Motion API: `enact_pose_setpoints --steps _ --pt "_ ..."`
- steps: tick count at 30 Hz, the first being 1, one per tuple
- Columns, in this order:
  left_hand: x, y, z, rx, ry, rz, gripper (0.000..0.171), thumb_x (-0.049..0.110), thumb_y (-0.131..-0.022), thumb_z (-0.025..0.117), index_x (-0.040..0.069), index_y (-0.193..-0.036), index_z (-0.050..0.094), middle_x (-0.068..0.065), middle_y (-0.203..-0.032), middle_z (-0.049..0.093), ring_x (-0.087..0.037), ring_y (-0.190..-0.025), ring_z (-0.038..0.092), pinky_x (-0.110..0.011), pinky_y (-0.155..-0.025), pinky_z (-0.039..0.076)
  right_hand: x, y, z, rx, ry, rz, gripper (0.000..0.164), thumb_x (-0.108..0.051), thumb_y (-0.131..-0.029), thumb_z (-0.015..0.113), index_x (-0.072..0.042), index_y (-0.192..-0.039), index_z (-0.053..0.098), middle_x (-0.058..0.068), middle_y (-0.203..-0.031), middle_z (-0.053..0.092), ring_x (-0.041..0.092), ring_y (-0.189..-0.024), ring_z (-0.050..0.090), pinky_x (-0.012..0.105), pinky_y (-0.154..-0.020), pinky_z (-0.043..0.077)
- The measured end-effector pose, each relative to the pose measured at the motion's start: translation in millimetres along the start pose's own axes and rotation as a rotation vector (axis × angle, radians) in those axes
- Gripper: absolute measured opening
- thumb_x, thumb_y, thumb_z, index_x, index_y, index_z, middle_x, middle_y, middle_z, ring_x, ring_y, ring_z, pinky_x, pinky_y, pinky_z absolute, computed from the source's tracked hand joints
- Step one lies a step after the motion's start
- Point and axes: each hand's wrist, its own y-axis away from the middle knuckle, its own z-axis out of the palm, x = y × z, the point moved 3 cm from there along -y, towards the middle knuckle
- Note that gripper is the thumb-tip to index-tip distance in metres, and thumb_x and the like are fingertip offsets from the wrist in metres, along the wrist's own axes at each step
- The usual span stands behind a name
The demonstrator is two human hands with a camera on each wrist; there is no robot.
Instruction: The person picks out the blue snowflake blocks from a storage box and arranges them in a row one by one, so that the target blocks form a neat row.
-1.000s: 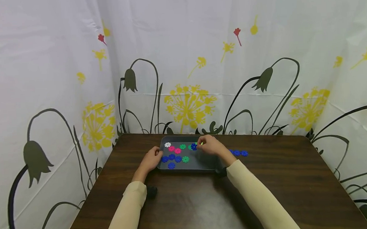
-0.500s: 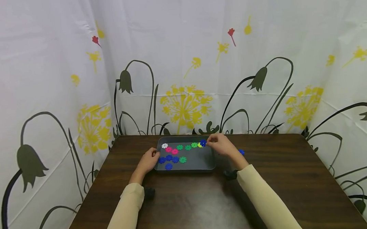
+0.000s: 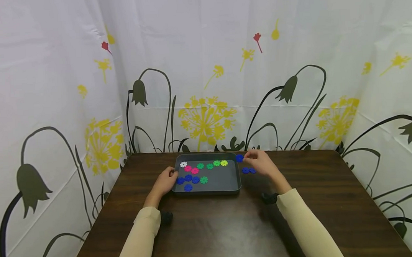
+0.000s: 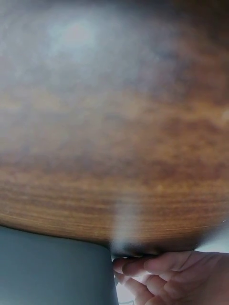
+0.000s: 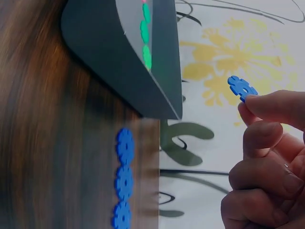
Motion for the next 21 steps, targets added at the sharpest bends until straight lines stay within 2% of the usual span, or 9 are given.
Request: enact_pose_setpoints --steps 4,11,15,21 --pt "0.9 0.4 -0.3 0.009 -0.008 0.006 0.044 0.031 -0.113 0.048 0.001 -0.143 0.057 -0.013 -0.108 0.060 -0.027 -0.098 0.058 -0.041 -0.085 0.044 7 6 -11 0.016 0.011 -0.012 0.020 -0.023 -0.106 0.067 -0.007 -0.111 0.076 0.016 -0.122 0.074 0.029 -0.107 0.067 0.042 -0.089 0.052" --pt "1.2 -0.3 -0.7 0.007 -0.011 0.009 0.044 0.031 -0.112 0.047 0.000 -0.143 0.057 -0.014 -0.109 0.061 -0.028 -0.099 0.058 -0.042 -0.086 0.045 23 15 -36 0.068 -0.004 -0.007 0.024 -0.019 -0.107 0.064 0.002 -0.112 0.075 0.022 -0.112 0.073 0.024 -0.094 0.062 0.035 -0.079 0.049" --pt "0.0 -0.7 -1.3 0.003 -0.012 0.006 0.045 0.031 -0.113 0.047 0.000 -0.145 0.056 -0.015 -0.112 0.062 -0.029 -0.101 0.059 -0.045 -0.089 0.047 35 19 -48 0.081 0.002 0.040 0.028 -0.020 -0.108 0.063 0.005 -0.115 0.074 0.023 -0.113 0.072 0.024 -0.097 0.062 0.035 -0.081 0.049" --pt "-0.1 -0.1 -1.1 0.002 -0.001 0.007 0.045 0.031 -0.112 0.047 0.000 -0.144 0.057 -0.015 -0.112 0.062 -0.029 -0.101 0.059 -0.046 -0.090 0.047 59 32 -58 0.097 0.004 0.158 0.032 -0.022 -0.110 0.059 0.006 -0.118 0.072 0.026 -0.122 0.071 0.029 -0.103 0.061 0.036 -0.083 0.048"
